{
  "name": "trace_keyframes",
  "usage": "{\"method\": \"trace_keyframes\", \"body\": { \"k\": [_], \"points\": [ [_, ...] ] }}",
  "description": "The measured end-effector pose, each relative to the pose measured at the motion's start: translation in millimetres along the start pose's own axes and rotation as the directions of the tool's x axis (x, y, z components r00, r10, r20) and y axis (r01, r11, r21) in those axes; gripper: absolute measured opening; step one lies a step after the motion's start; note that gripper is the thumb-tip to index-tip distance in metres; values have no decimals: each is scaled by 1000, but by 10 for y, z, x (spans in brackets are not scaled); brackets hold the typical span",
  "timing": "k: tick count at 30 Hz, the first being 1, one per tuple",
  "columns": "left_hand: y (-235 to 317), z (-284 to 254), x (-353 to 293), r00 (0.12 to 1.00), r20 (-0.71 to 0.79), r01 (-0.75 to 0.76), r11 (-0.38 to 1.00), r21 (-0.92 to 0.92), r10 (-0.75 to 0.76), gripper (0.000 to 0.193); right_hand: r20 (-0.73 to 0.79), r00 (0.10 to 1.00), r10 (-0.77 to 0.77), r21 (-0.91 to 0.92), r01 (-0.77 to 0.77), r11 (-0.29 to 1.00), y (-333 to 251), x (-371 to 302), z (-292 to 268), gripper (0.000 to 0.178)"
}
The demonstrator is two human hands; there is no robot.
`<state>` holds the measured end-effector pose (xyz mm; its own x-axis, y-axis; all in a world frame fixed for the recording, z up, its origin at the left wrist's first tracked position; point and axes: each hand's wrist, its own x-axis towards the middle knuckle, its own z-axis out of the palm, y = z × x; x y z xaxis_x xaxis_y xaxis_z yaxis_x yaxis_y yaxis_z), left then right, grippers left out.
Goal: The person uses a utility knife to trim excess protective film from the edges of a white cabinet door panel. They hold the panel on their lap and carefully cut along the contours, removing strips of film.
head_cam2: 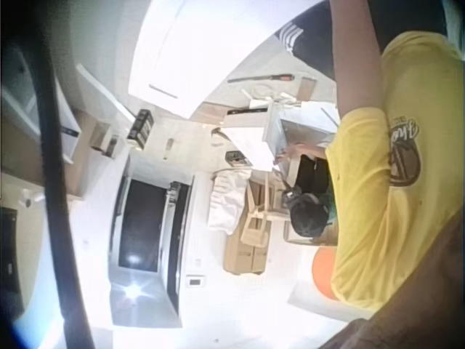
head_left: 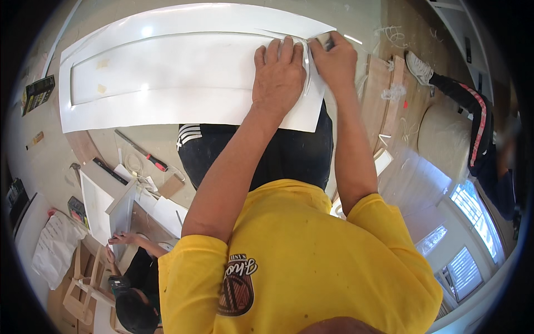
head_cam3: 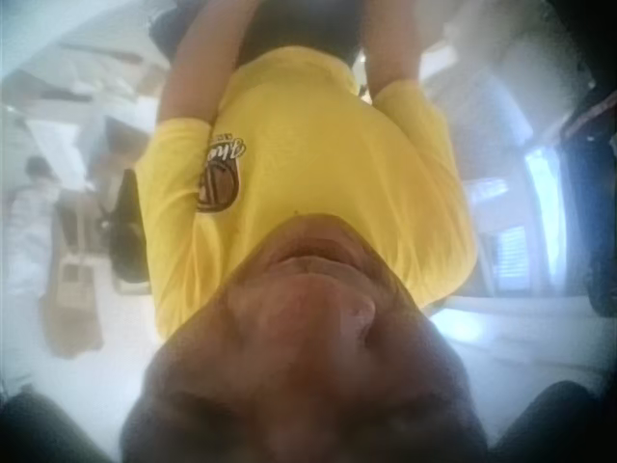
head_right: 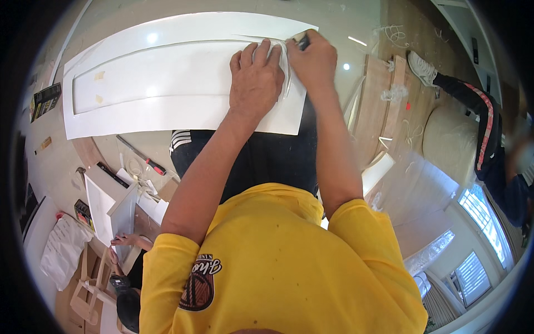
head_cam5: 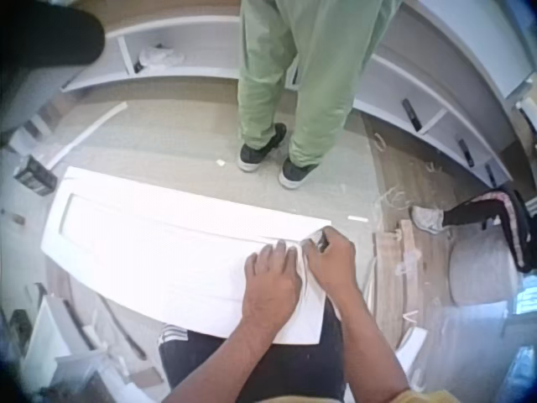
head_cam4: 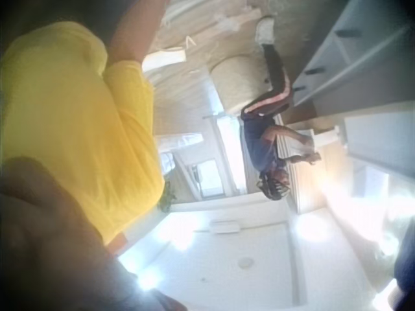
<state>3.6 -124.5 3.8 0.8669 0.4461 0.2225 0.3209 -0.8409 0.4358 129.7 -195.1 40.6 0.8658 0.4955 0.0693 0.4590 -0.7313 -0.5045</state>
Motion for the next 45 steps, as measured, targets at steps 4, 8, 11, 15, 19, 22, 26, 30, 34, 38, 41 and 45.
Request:
{"method": "trace_keyframes", "body": {
  "k": [4, 8, 11, 15, 19, 22, 26, 30, 34, 38, 41, 45],
  "points": [
    [-24, -16, 41, 1000, -7, -9, 999, 42, 10, 45, 179, 951, 251, 765, -295, 572, 294, 40, -339, 15],
    [-25, 4, 36, 1000, -27, 5, 999, 35, -4, 43, 188, 974, 123, 536, -207, 818, 397, -13, -457, 23],
    [-8, -9, 41, 1000, -19, -2, 1000, 5, 2, 43, 237, 963, 127, 85, -151, 985, 222, 28, -477, 33],
    [-31, -35, 42, 1000, -15, 8, 1000, -28, -8, 42, 218, 961, 171, -168, -135, 977, -169, 137, -390, 45],
    [-22, -26, 47, 999, -36, 5, 998, -60, -8, 41, 248, 969, 14, -356, 78, 931, -166, 266, -278, 48],
    [-48, -41, 59, 1000, -21, 16, 996, -82, -18, 40, 276, 951, -137, -379, 239, 894, -214, 340, -231, 41],
    [-15, -117, 67, 1000, -9, 1, 994, -106, -2, 40, 297, 887, -353, -311, 439, 843, 32, 291, -170, 38],
    [-14, -82, 105, 1000, 2, 13, 994, -110, -13, 44, 324, 905, -276, -248, 363, 898, 12, 366, -162, 37],
    [-30, -181, 66, 999, -44, -29, 997, -74, 26, 41, 348, 885, -309, -270, 410, 871, -163, 263, -160, 34],
    [-97, -121, 46, 999, -44, -33, 998, -50, 31, 42, 359, 854, -376, -229, 471, 852, -162, 331, -166, 31],
    [-93, -61, 28, 997, -62, -52, 998, -29, 50, 42, 312, 857, -411, -188, 479, 857, -89, 304, -212, 30],
    [-56, -47, 6, 995, -80, -69, 997, -30, 67, 41, 284, 900, -331, -198, 393, 898, -90, 233, -177, 29]
  ]
}}
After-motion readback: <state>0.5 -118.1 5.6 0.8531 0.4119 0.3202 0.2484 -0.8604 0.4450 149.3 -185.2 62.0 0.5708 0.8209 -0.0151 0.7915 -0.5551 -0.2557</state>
